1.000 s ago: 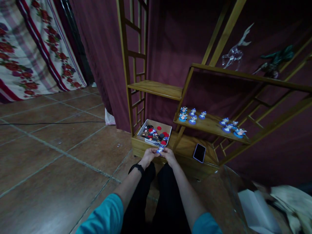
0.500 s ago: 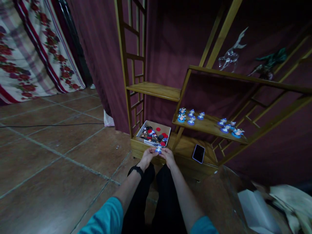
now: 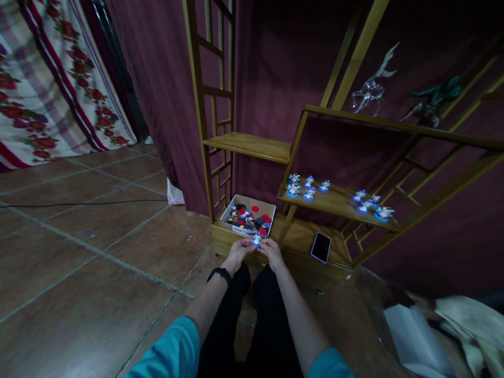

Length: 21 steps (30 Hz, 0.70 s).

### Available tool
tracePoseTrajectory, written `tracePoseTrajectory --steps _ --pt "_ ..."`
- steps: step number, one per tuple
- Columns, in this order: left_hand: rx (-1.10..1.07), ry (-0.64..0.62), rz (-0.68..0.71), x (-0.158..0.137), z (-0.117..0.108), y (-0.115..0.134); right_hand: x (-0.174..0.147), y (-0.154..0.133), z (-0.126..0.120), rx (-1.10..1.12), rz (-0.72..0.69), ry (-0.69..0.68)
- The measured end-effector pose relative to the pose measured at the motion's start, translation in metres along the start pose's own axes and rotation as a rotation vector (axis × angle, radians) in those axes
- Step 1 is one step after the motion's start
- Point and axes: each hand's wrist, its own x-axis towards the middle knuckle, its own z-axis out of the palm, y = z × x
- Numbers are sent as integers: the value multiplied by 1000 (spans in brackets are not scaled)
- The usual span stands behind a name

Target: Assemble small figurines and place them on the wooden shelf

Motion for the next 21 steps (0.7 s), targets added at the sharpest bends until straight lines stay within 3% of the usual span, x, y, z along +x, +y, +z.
tracePoseTrajectory --steps 21 --pt "27 -23 5 3 -2 -3 0 1 1 -47 -47 -20"
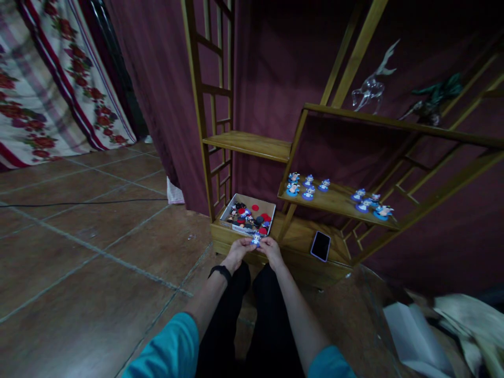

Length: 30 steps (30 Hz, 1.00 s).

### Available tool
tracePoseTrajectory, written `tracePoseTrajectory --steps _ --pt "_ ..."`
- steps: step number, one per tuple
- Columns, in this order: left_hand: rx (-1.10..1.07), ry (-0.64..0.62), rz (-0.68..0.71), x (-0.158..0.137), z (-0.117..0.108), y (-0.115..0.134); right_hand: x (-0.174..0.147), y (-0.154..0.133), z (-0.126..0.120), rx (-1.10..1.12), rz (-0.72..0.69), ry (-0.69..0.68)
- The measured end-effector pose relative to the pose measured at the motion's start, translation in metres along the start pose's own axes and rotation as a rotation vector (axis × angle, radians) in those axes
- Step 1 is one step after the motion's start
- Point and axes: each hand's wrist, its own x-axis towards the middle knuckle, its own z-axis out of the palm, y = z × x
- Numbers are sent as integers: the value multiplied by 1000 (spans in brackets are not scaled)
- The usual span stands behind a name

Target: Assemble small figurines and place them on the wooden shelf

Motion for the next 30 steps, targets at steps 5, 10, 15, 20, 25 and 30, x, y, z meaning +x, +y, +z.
tracePoseTrajectory --steps 5,10,15,20,25,30 --pt "-38 26 12 1 1 -2 2 3 0 5 12 4" --pt "-48 30 59 1 1 -5 3 6 -1 16 22 0" --pt "-38 29 88 0 3 -5 3 6 0 54 34 12" --pt "-16 39 95 -2 3 -4 3 6 1 66 61 6" --pt "-10 58 114 -4 3 -4 4 8 2 71 70 -8" --pt "-2 67 121 -9 2 -2 3 8 0 46 87 -36"
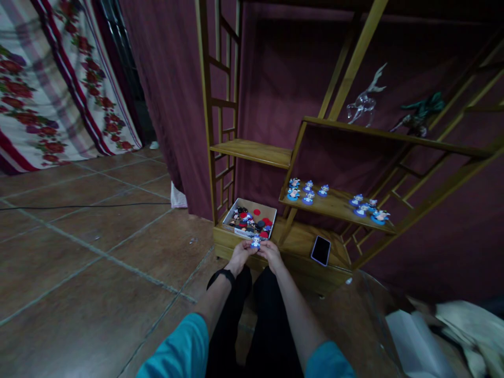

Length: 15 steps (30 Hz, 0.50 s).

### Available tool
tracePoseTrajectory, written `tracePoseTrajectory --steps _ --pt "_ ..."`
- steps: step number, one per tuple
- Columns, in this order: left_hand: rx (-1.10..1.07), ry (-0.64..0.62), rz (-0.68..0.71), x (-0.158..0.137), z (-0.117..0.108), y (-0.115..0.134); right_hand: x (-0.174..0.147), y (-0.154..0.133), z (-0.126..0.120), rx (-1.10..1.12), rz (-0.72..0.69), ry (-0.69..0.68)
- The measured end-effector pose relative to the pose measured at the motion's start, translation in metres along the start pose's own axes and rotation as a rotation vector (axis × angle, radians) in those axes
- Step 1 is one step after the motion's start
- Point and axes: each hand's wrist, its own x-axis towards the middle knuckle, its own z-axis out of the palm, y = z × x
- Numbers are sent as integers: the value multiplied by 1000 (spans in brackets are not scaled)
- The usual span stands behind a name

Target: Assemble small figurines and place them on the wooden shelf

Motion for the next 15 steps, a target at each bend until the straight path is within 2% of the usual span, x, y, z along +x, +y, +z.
tracePoseTrajectory --steps 7,15 --pt "-33 -4 -22 -10 -4 3 -12 -5 0 -49 4 -71" --pt "-37 14 -12 -22 -5 6 -22 -7 2 -78 26 -67"
